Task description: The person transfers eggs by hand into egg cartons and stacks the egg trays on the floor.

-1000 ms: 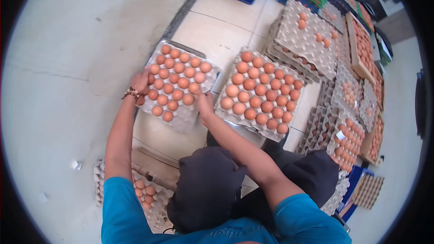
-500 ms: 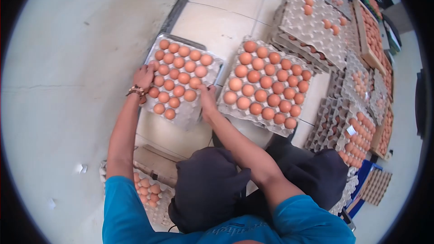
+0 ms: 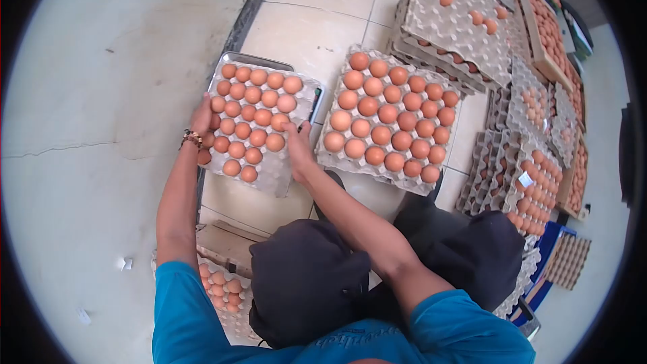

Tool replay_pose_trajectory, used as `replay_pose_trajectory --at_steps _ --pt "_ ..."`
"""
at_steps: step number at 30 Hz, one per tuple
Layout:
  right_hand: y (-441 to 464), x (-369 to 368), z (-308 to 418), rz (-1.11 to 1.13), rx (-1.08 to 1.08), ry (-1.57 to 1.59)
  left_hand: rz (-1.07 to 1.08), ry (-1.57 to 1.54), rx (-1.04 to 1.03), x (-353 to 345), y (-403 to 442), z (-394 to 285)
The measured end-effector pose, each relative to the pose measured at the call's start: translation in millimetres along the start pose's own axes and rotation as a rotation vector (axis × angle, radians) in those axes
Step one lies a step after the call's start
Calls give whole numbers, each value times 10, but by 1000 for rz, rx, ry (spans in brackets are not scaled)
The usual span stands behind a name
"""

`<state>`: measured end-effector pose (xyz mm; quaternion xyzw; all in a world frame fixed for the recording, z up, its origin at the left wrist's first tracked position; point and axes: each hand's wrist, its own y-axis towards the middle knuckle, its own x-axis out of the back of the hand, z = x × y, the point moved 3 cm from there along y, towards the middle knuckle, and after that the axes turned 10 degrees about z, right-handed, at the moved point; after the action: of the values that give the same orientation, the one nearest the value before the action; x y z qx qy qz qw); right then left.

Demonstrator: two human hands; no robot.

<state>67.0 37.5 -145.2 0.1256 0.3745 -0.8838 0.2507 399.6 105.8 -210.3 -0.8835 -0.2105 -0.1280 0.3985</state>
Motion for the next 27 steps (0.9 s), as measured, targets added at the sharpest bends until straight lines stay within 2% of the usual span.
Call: replay_pose_trajectory --at_steps 6,9,12,20,24,27 --pt "-149 -44 143 15 42 9 74 -92 -44 81 114 128" --pt "-290 -56 290 32 56 -9 152 -177 -52 -43 -352 -215" --pt "-387 -82 391 35 103 -28 136 -214 -73 -119 -861 -637" --pt "-820 -75 909 -17 148 -46 189 -183 -123 158 -1178 -1087" --pt "-997 157 1372 -117 182 -101 235 -224 -152 -219 -1862 -1829" --pt "-936 538 1552 -231 249 -165 274 -259 -195 -594 -2083 -2119"
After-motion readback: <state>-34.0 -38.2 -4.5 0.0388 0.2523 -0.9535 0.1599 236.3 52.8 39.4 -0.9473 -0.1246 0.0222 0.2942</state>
